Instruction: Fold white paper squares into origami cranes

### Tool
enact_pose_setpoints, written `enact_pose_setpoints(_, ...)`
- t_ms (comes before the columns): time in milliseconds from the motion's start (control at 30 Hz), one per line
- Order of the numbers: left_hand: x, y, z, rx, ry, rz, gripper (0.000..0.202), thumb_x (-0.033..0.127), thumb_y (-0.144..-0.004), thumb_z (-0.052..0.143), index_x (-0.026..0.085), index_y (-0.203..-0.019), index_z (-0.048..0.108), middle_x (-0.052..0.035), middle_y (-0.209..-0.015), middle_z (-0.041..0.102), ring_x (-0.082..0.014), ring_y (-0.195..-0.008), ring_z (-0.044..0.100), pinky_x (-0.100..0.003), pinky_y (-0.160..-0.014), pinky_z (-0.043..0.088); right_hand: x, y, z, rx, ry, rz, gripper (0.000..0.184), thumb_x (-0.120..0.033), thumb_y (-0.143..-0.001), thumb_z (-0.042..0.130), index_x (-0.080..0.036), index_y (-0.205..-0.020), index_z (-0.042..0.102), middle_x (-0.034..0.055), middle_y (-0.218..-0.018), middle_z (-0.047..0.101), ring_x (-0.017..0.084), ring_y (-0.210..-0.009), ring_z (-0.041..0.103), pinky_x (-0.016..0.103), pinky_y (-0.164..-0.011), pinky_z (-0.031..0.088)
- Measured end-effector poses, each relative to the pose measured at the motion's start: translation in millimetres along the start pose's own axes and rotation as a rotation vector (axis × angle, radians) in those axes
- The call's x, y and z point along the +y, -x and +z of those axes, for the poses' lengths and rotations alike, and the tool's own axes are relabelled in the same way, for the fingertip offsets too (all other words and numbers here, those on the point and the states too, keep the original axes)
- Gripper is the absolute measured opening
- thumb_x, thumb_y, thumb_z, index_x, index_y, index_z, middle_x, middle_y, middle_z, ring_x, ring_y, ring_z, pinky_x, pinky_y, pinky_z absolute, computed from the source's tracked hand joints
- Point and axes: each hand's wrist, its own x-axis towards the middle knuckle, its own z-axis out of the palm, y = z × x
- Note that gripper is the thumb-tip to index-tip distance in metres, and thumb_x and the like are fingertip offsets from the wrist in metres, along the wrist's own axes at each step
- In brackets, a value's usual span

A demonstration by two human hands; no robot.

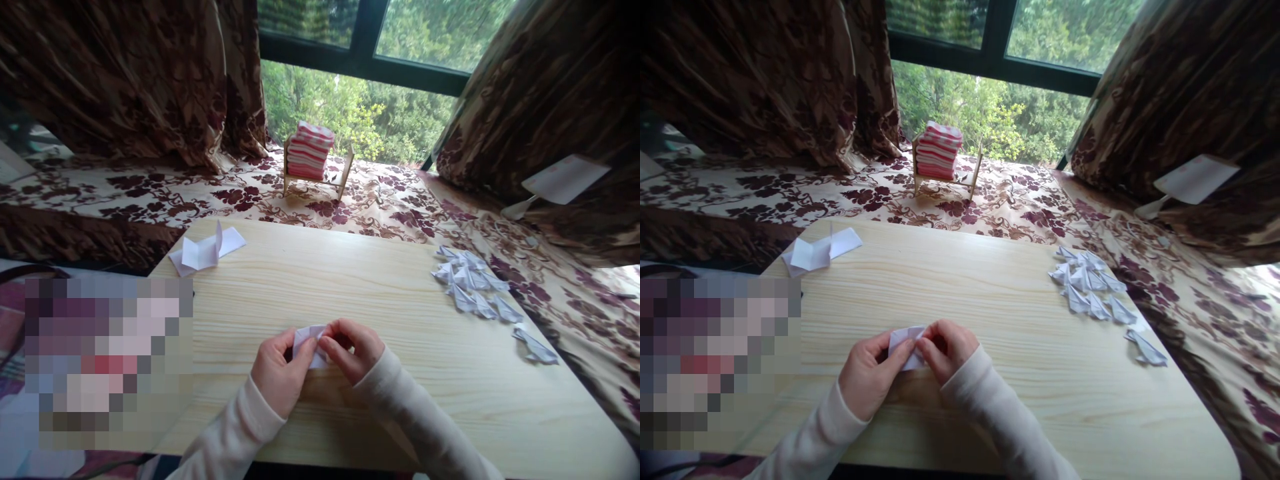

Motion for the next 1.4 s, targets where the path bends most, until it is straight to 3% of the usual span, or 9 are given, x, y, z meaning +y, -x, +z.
enact_pose_setpoints(167,-2,1,1.3,-0.005,-0.085,0.044,0.024,0.031,-0.077,0.048,0.012,-0.067,0.059,0.0003,-0.058,0.053,-0.0128,-0.057,0.048,-0.022,-0.053,0.037,6,-4,-7,-0.086,-0.049,-0.043,0.018,-0.03,-0.076,0.048,-0.017,-0.064,0.05,-0.003,-0.051,0.045,0.009,-0.046,0.04,0.021,-0.042,0.033)
enact_pose_setpoints(400,-4,1,1.3,0.005,-0.103,0.057,0.024,0.031,-0.079,0.046,0.014,-0.066,0.056,0.0014,-0.057,0.048,-0.012,-0.056,0.045,-0.022,-0.053,0.036,14,-3,-13,-0.023,-0.24,0.129,0.031,-0.04,-0.081,0.044,-0.015,-0.069,0.058,0.0001,-0.056,0.053,0.01,-0.049,0.047,0.021,-0.045,0.039)
enact_pose_setpoints(700,1,-1,1.8,0.008,-0.005,-0.027,0.021,0.033,-0.073,0.052,0.014,-0.068,0.059,-0.0007,-0.061,0.058,-0.0147,-0.06,0.052,-0.022,-0.056,0.039,6,5,10,0.126,-0.18,0.008,0.019,-0.031,-0.074,0.052,-0.017,-0.061,0.05,-0.0043,-0.05,0.045,0.008,-0.047,0.04,0.02,-0.044,0.032)
enact_pose_setpoints(867,4,-3,2.0,0.108,0.146,-0.026,0.022,0.035,-0.068,0.057,0.014,-0.062,0.061,0.0017,-0.053,0.055,-0.0117,-0.053,0.049,-0.021,-0.052,0.038,-1,12,28,0.234,-0.342,0.006,0.02,-0.032,-0.081,0.048,-0.018,-0.067,0.05,-0.0007,-0.058,0.056,0.011,-0.054,0.052,0.022,-0.051,0.043)
enact_pose_setpoints(1000,8,-5,-0.4,0.093,0.2,-0.07,0.025,0.036,-0.068,0.058,0.015,-0.055,0.057,0.0026,-0.047,0.052,-0.0113,-0.049,0.049,-0.021,-0.05,0.039,-3,19,18,0.292,-0.145,-0.136,0.013,-0.022,-0.082,0.048,-0.019,-0.092,0.055,0.0018,-0.069,0.063,0.013,-0.059,0.058,0.024,-0.055,0.048)
enact_pose_setpoints(1067,9,-5,-2.5,0.026,0.172,-0.105,0.025,0.036,-0.068,0.058,0.014,-0.057,0.058,0.0021,-0.047,0.052,-0.0112,-0.048,0.049,-0.021,-0.049,0.039,-4,20,3,0.34,0.073,-0.277,0.035,-0.016,-0.08,0.047,-0.02,-0.115,0.047,0.0062,-0.086,0.062,0.016,-0.073,0.059,0.029,-0.061,0.049)
enact_pose_setpoints(1133,9,-5,-4.0,-0.047,0.143,-0.111,0.025,0.036,-0.068,0.058,0.013,-0.06,0.06,0.0012,-0.049,0.053,-0.0112,-0.049,0.049,-0.021,-0.05,0.039,-6,18,-10,0.216,0.214,-0.43,0.037,-0.012,-0.079,0.045,-0.021,-0.114,0.049,0.0099,-0.099,0.059,0.02,-0.089,0.056,0.033,-0.069,0.049)
enact_pose_setpoints(1233,8,-5,-4.4,-0.089,0.142,-0.107,0.027,0.038,-0.068,0.058,0.011,-0.062,0.061,0.0003,-0.051,0.052,-0.0116,-0.05,0.048,-0.023,-0.05,0.04,-8,14,-16,0.081,0.259,-0.518,0.033,-0.009,-0.077,0.045,-0.02,-0.106,0.054,0.0096,-0.094,0.059,0.02,-0.084,0.055,0.034,-0.068,0.05)
enact_pose_setpoints(1400,10,-5,-5.1,-0.1,0.159,-0.131,0.027,0.037,-0.066,0.06,0.011,-0.063,0.063,-0.0007,-0.052,0.056,-0.0118,-0.051,0.051,-0.022,-0.05,0.041,-2,11,-3,0.185,0.204,-0.52,0.033,-0.011,-0.077,0.043,-0.019,-0.107,0.052,0.0083,-0.086,0.061,0.018,-0.077,0.056,0.031,-0.061,0.051)
